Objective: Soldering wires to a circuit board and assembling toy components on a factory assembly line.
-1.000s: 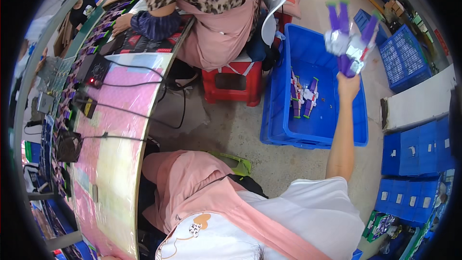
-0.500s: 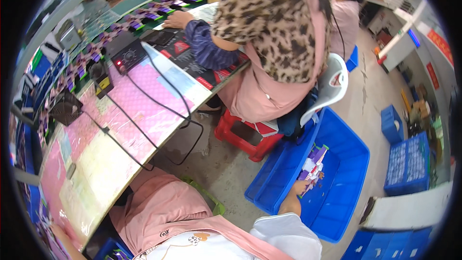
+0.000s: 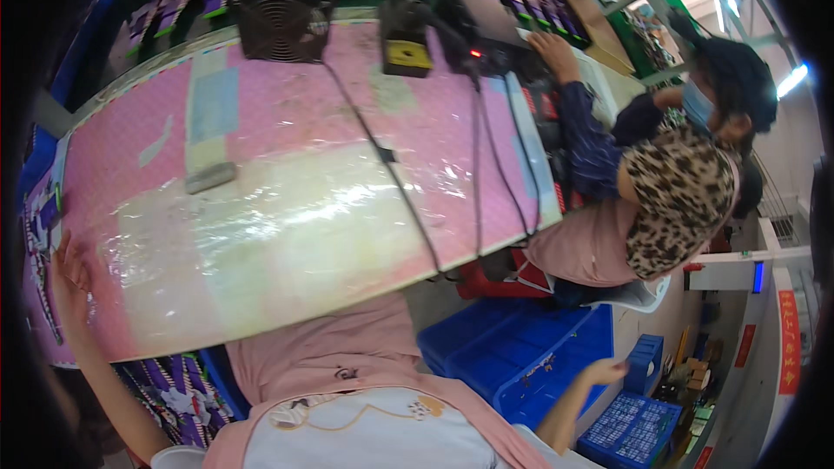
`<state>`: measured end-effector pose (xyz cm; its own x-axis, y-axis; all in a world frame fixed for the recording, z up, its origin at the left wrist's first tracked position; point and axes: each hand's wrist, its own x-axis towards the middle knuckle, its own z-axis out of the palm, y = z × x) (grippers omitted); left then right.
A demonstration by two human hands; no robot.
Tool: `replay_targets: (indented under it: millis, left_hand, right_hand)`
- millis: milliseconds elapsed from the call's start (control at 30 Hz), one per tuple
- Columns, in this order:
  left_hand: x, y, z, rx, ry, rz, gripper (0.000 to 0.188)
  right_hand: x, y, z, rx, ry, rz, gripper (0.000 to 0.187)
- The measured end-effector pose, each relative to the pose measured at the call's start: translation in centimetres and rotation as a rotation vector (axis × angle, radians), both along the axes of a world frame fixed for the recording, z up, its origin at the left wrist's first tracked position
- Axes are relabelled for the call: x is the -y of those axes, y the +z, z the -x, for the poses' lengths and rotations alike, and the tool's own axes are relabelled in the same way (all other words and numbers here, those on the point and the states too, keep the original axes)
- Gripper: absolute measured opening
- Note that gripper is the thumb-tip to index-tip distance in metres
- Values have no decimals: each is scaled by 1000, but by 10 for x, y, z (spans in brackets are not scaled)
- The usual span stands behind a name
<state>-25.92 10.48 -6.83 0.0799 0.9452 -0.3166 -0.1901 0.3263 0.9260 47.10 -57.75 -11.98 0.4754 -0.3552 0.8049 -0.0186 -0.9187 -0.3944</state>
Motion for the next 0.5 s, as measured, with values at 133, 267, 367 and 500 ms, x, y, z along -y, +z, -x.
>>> replay_targets:
  millis: [133, 267, 367, 500]
  left_hand:
    - [47, 2, -48, 172, 160, -17, 32]
    - [133, 15, -103, 856, 54, 341, 27]
    - [158, 47, -139, 166, -517, 298, 34]
    - [199, 26, -138, 16, -603, 176, 40]
  right_hand:
    - [-310, 179, 74, 235, 954, -429, 26]
    - [-544, 165, 220, -651, 2168, 118, 18]
    - [-653, 130, 332, -1207, 2609, 395, 26]
    - [-775, 97, 471, -1684, 2442, 331, 36]
